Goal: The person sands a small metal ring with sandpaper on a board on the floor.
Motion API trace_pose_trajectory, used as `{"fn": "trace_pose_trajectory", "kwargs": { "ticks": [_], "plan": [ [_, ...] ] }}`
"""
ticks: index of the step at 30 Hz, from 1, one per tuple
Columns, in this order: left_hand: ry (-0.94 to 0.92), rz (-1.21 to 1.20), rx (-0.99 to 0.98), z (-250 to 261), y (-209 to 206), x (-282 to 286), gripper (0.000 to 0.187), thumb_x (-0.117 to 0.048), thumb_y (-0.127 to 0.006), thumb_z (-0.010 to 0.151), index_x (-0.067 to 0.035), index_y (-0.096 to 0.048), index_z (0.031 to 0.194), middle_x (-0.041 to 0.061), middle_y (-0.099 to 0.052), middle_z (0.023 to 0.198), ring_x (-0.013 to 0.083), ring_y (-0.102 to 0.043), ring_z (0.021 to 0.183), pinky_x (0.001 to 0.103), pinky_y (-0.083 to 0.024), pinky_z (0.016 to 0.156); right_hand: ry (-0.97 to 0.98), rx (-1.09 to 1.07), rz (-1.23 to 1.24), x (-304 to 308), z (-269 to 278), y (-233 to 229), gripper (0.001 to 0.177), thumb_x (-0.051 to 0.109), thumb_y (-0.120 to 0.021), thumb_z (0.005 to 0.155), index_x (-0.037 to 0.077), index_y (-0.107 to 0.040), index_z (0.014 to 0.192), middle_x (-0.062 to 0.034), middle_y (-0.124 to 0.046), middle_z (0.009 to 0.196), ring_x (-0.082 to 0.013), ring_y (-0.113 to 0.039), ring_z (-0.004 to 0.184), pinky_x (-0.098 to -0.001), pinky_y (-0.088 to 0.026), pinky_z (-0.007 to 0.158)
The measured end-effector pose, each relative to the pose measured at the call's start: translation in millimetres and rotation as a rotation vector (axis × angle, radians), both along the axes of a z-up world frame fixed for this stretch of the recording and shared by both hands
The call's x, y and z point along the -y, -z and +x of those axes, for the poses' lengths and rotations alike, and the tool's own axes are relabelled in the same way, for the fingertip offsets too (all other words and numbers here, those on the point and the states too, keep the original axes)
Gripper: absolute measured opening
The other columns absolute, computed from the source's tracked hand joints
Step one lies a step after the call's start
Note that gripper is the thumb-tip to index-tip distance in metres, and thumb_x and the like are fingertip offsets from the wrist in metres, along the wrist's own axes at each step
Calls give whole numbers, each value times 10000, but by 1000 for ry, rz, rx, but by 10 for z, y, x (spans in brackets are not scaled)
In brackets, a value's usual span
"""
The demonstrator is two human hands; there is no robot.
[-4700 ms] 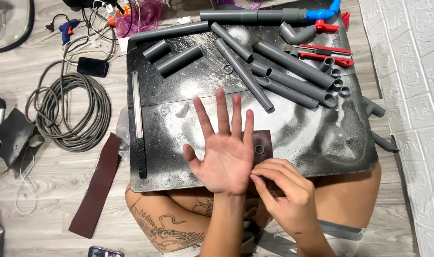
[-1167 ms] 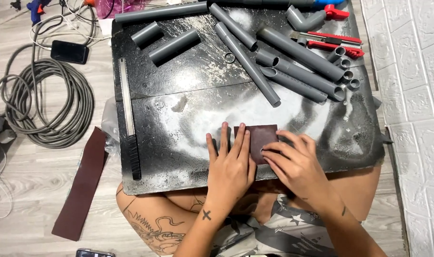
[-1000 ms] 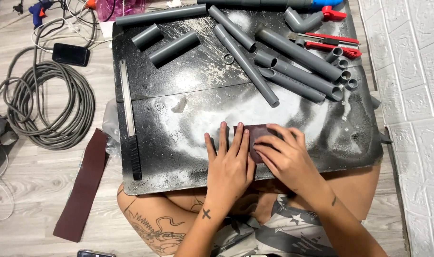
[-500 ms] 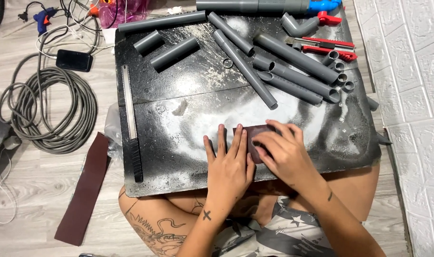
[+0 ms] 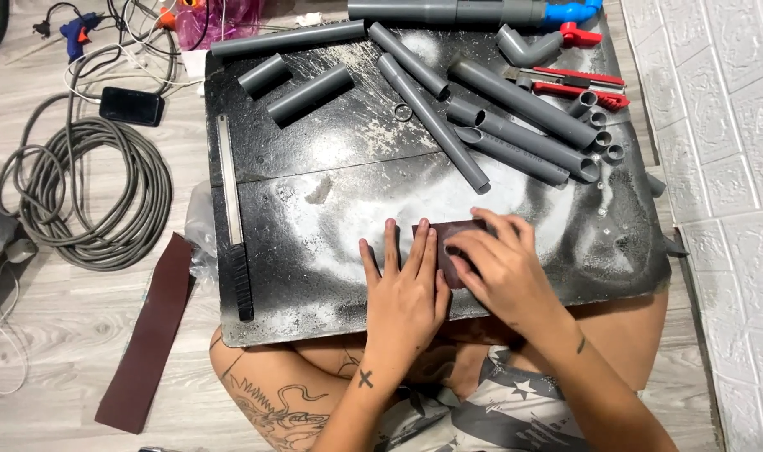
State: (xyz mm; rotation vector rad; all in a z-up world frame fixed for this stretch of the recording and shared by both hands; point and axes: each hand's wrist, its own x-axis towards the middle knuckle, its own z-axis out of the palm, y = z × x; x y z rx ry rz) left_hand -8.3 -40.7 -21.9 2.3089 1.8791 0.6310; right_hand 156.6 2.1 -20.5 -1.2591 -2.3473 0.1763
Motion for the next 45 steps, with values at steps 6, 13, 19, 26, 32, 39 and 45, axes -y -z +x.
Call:
{"fn": "trace_pose_trajectory", "kwargs": {
  "ticks": [6, 13, 19, 26, 32, 39, 45],
  "plan": [
    [-7, 8, 7, -1, 9, -2, 525, -234, -473, 938, -56, -568, 1422, 84, -524, 1523, 426, -276, 1502, 696, -46, 1172, 60, 23, -12, 78, 194, -18, 214, 223, -734, 909, 187, -723, 1119, -14, -766, 1055, -268, -562, 1328, -499, -346, 1111],
    [11, 8, 18, -8, -4, -13, 544, -233, -481, 926, -41, -558, 1429, 96, -510, 1535, 447, -276, 1496, 710, -66, 1161, -5, -18, -22, 9, -22, -11, 200, 222, -722, 920, 189, -726, 1117, -11, -757, 1058, -272, -559, 1319, -508, -358, 1095],
    [-7, 13, 12, -3, -7, 5, 529, -233, -485, 928, -56, -571, 1419, 86, -530, 1518, 438, -274, 1500, 708, -67, 1165, 77, 81, 26, -11, 125, 14, 300, 224, -756, 867, 193, -696, 1159, 7, -729, 1101, -253, -548, 1303, -486, -336, 1115],
    [8, 6, 9, -7, -9, 2, 543, -225, -501, 917, -49, -560, 1427, 100, -526, 1518, 452, -286, 1489, 725, -87, 1151, 5, 109, -75, -13, -13, -72, 271, 246, -706, 891, 179, -707, 1154, -26, -745, 1059, -256, -539, 1295, -518, -315, 1110],
    [1, -10, 17, -7, -35, 3, 532, -227, -487, 932, -53, -557, 1431, 94, -521, 1523, 454, -275, 1493, 729, -71, 1150, 42, 130, -12, -87, 151, 3, 325, 251, -731, 827, 193, -690, 1145, 3, -718, 1003, -246, -541, 1249, -502, -313, 1094],
    [8, -27, 5, -16, -25, 9, 540, -239, -477, 937, -63, -546, 1443, 88, -516, 1529, 443, -270, 1497, 730, -75, 1148, 3, 111, -64, -81, -17, 28, 253, 253, -692, 880, 199, -696, 1127, -4, -743, 1028, -245, -539, 1287, -527, -301, 1115],
    [2, -1, 31, -10, -59, 10, 518, -220, -479, 941, -55, -566, 1425, 100, -530, 1515, 447, -289, 1489, 729, -85, 1146, 61, 122, 19, -74, 109, -50, 226, 214, -727, 866, 187, -668, 1083, 3, -728, 1025, -242, -554, 1294, -493, -325, 1114]
  ]
}}
